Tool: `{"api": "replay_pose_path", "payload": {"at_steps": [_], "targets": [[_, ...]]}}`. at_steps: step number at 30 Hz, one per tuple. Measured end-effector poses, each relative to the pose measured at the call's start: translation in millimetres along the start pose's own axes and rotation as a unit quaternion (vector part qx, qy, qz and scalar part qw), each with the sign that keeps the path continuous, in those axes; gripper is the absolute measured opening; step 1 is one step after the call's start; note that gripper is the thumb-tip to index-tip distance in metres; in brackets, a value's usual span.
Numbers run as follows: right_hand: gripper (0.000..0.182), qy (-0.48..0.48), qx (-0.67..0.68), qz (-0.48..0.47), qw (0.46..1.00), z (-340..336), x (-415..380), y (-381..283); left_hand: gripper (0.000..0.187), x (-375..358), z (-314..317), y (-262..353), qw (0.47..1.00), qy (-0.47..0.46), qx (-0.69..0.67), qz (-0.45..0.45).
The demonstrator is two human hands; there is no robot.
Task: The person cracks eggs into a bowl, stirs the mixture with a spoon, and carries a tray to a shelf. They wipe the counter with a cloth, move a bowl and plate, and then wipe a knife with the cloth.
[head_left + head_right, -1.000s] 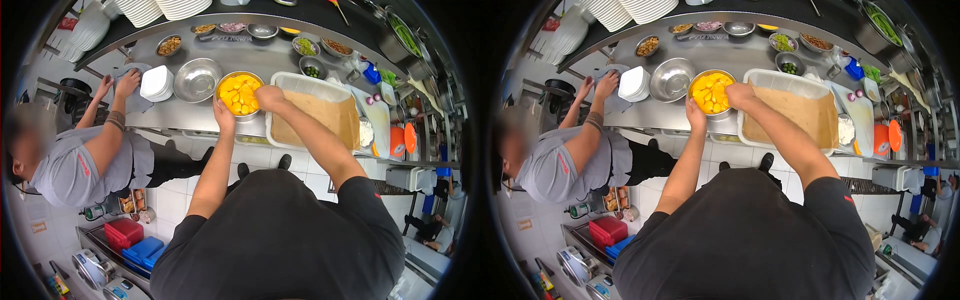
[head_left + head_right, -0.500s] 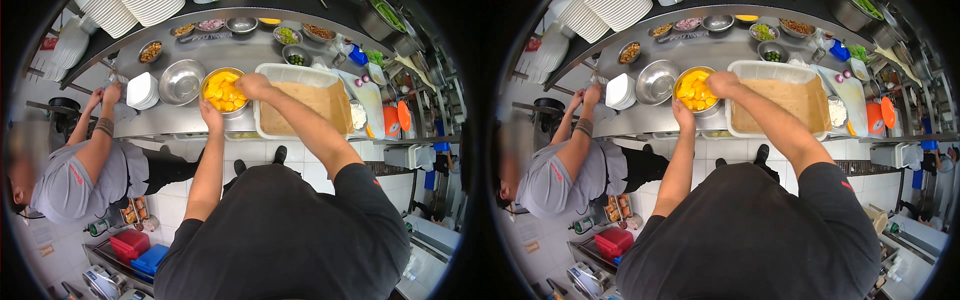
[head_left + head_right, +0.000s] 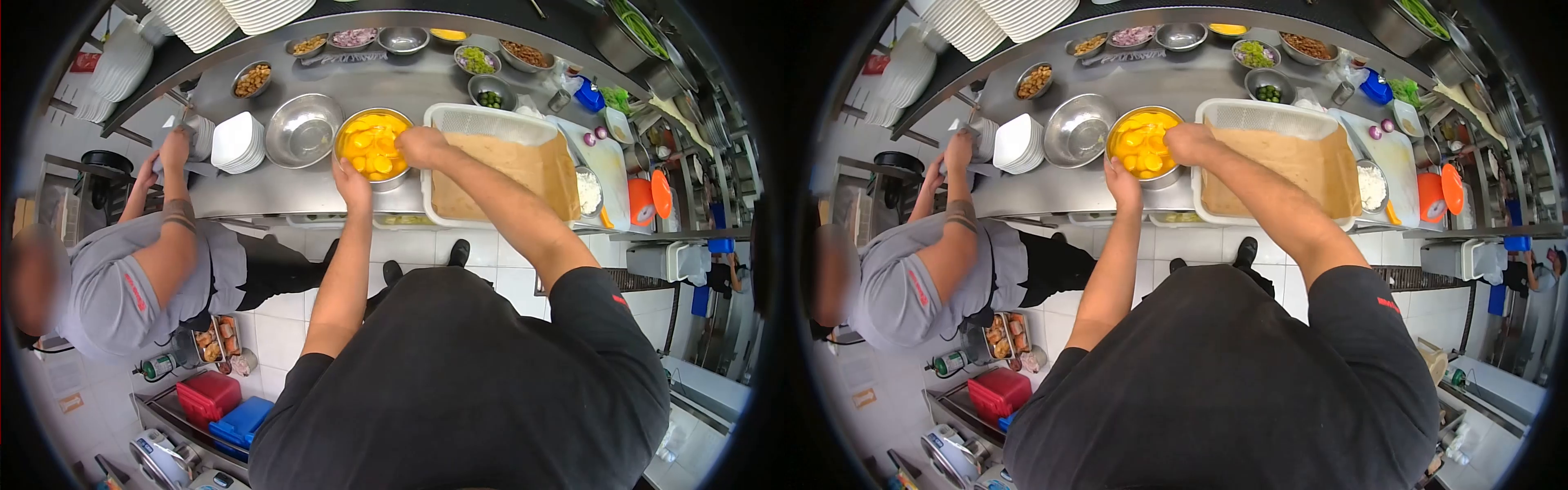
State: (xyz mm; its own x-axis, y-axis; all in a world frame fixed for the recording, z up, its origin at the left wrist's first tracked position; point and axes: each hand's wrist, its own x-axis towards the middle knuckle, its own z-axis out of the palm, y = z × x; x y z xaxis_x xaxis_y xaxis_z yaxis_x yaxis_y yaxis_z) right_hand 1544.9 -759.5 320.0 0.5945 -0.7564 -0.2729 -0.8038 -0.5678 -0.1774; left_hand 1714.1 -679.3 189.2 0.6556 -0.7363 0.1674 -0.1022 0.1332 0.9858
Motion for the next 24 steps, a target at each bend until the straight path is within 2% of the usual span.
{"api": "replay_pose_path", "payload": {"at_steps": [3,6,9,12,15,18,20,21,23,24], "targets": [[0.024,0.115,0.114,0.029,0.986,0.0,3.3,6.1,0.045,1.4,3.4,-1.0,0.999,-0.013,-0.033,-0.002],[0.025,-0.018,-0.011,-0.008,1.000,-0.4,2.5,4.3,0.045,0.8,0.1,5.6,0.999,-0.010,-0.041,-0.012],[0.026,0.129,0.092,0.028,0.987,-0.4,2.7,5.4,0.044,-0.2,5.4,5.6,0.998,-0.012,-0.051,-0.020],[0.027,-0.011,0.001,-0.013,1.000,-3.1,-2.5,2.5,0.044,0.2,-0.7,6.0,0.999,-0.012,-0.036,-0.007],[0.025,0.098,0.105,0.057,0.988,-4.9,-2.7,4.3,0.044,-5.4,2.1,0.1,0.999,-0.007,-0.041,-0.012],[0.023,0.010,0.027,0.004,1.000,6.6,-3.0,6.2,0.045,0.7,-1.1,1.3,1.000,-0.006,-0.021,-0.007],[0.022,0.115,0.062,0.012,0.991,10.3,5.7,12.9,0.045,0.4,-0.6,4.4,1.000,-0.010,-0.001,0.009],[0.022,0.165,0.081,0.021,0.983,15.8,5.2,13.9,0.047,-1.1,-0.5,1.4,1.000,0.004,0.013,-0.014],[0.022,0.009,-0.043,0.035,0.998,18.2,5.4,8.1,0.048,-4.6,1.1,17.0,0.998,0.003,-0.007,-0.060],[0.022,0.025,0.008,0.005,1.000,16.1,2.4,9.1,0.048,-8.1,2.0,23.8,0.996,-0.006,-0.017,-0.084]]}}
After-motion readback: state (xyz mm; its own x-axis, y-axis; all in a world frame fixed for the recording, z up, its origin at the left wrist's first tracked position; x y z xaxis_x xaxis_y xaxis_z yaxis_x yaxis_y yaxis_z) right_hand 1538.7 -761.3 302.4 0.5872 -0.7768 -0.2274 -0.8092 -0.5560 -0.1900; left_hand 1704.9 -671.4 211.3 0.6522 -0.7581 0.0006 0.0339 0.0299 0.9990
